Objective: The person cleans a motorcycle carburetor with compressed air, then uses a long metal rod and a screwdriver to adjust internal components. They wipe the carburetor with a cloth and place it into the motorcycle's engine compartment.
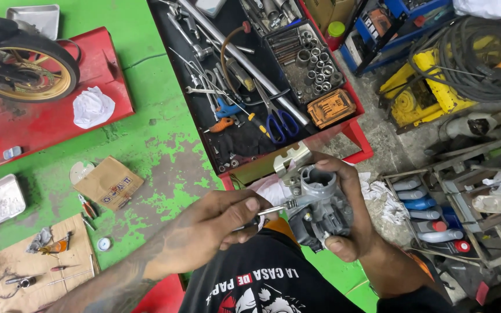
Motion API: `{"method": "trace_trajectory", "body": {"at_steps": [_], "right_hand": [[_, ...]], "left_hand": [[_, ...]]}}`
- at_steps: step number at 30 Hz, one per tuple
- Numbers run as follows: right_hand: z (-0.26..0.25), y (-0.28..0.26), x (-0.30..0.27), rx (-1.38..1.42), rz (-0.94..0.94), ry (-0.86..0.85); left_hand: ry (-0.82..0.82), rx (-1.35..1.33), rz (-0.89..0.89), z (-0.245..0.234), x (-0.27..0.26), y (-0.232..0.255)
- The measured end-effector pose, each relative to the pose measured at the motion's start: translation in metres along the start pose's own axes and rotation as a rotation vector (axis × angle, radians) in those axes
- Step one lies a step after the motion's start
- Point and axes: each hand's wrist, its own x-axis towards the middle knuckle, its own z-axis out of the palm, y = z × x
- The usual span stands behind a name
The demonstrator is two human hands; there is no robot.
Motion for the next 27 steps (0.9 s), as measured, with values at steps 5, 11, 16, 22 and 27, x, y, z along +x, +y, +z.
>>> {"method": "trace_trajectory", "body": {"at_steps": [5, 11, 16, 22, 27], "right_hand": [[0.0, -0.001, -0.001, -0.046, 0.025, 0.009], [-0.003, 0.007, -0.001, 0.075, 0.121, 0.006], [-0.005, 0.008, -0.006, 0.046, 0.079, -0.008], [-0.002, 0.002, -0.004, -0.02, 0.041, -0.01], [-0.002, -0.001, 0.0, 0.005, 0.085, -0.009]], "left_hand": [[0.36, 1.121, 0.868, 0.011, 0.003, -0.022], [0.454, 1.39, 1.025, 0.008, 0.001, -0.032], [0.227, 0.323, 0.286, 0.007, 0.005, -0.02], [0.312, 0.858, 0.567, 0.013, 0.0, -0.03], [0.586, 1.694, 1.111, 0.016, 0.001, -0.028]]}}
